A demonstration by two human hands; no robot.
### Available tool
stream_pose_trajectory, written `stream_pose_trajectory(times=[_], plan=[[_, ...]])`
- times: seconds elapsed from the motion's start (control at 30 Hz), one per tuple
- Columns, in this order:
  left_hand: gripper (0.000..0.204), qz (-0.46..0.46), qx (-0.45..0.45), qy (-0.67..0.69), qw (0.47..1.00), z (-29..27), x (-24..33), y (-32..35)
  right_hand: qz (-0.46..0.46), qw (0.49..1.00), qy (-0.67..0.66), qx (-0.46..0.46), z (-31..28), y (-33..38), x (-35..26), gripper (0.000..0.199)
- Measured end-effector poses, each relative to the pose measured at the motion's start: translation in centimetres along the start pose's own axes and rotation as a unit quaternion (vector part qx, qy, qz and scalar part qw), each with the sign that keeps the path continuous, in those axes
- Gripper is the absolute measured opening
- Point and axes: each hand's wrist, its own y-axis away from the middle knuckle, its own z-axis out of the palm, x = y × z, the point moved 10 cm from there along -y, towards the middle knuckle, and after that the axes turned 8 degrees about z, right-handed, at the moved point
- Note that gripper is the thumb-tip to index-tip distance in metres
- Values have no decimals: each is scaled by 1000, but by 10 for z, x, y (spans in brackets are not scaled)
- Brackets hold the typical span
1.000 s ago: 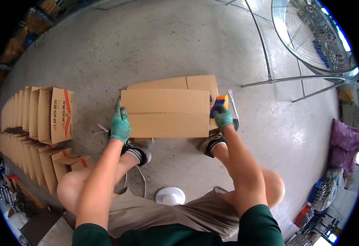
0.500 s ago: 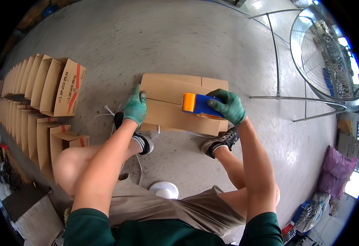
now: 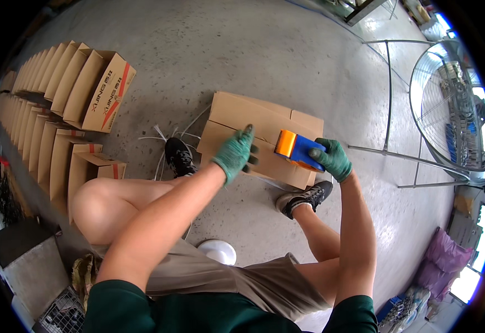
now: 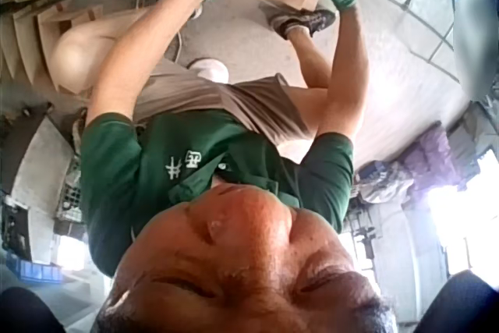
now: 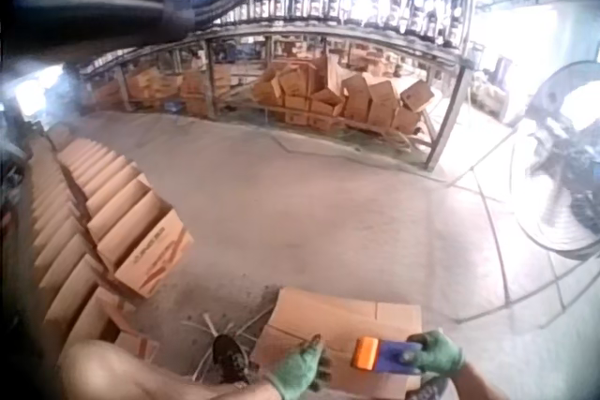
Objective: The person sits on the floor in a warehouse and assembles flat-packed cardboard boxes. They fold the flaps to form the box shape and use a handheld tape dispenser to seal the seams. The person repeats this process for multiple boxes, stacking the finished ones to the side.
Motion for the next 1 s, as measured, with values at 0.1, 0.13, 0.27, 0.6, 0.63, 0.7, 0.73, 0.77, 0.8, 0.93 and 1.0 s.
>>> stream_pose_trajectory(times=[0.1,0.13,0.27,0.6,0.63,0.7,0.73,0.77,0.8,0.93,1.0], plan=[[48,-4,-33,88,996,38,-15,2,-1,1000,11,3,-2,3,-5,54],[45,33,-33,87,995,45,-11,2,-1,1000,16,3,-2,4,-4,55],[31,165,-4,50,985,57,5,-1,13,1000,15,-2,-3,5,-1,56],[32,326,398,-301,803,-157,54,-12,50,995,82,-33,15,1,-41,46],[35,294,332,-213,871,-176,39,-29,60,993,94,-31,16,-2,-35,46],[32,292,328,-209,874,-196,27,-44,62,992,104,-30,21,-7,-44,44],[30,288,320,-207,879,-197,21,-49,63,993,99,-25,23,-4,-52,43],[28,285,311,-206,883,-199,15,-55,64,993,93,-20,24,-4,-56,42],[27,274,313,-250,874,-199,13,-62,67,992,101,-19,24,-4,-53,41],[21,205,211,-325,899,-187,-14,-98,79,991,108,-13,22,-4,-50,38],[19,177,153,-277,932,-191,-43,-120,73,991,110,-15,25,-8,-58,39]])
